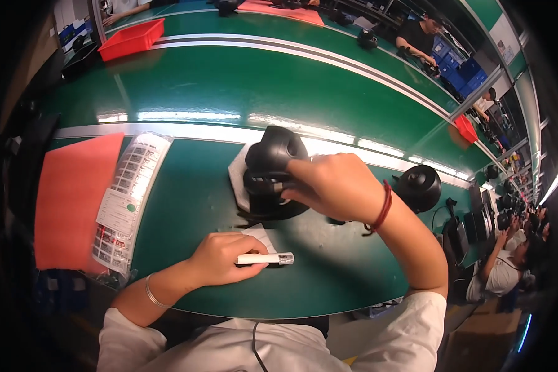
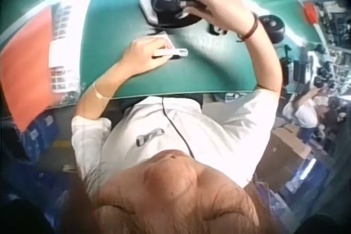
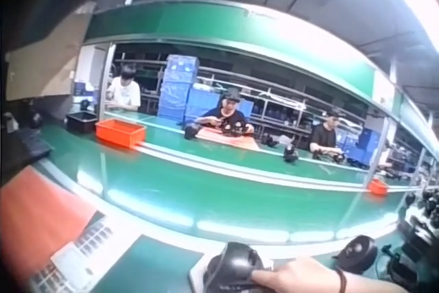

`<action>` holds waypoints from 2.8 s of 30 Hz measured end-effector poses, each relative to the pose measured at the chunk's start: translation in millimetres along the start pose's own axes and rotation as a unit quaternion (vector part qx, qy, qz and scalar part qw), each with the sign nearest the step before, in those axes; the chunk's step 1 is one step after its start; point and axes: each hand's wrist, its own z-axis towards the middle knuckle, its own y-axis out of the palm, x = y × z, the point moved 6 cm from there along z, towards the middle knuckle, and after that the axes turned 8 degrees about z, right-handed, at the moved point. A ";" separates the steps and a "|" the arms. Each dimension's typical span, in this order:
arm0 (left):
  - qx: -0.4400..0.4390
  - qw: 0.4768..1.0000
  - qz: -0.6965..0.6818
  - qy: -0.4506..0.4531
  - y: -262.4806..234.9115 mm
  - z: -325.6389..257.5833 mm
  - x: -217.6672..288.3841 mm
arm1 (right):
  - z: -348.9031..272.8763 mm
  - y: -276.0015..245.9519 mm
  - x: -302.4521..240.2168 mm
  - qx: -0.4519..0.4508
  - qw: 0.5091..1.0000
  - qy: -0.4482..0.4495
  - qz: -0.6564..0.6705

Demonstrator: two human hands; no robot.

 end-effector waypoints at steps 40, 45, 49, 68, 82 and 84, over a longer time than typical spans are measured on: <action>-0.004 0.981 -0.144 -0.132 -22.9 10.5 -12.7 | -89.8 40.2 -19.6 0.281 0.878 0.100 0.375; -0.053 0.978 -0.124 -0.159 -41.3 11.2 -18.0 | -93.8 23.6 -43.5 0.341 0.910 -0.079 0.223; -0.092 0.973 -0.074 -0.198 -44.9 11.9 -30.2 | -87.0 54.2 -52.5 0.307 0.932 -0.154 0.116; -0.091 0.976 -0.030 -0.197 -41.0 13.7 -30.3 | -74.5 85.6 -29.7 0.342 0.922 -0.162 0.084; -0.079 0.978 -0.039 -0.191 -40.8 13.9 -29.6 | -72.2 87.0 -28.5 0.323 0.927 -0.161 0.098; -0.085 0.976 -0.035 -0.195 -41.2 14.1 -29.5 | -71.1 85.6 -29.6 0.323 0.928 -0.153 0.105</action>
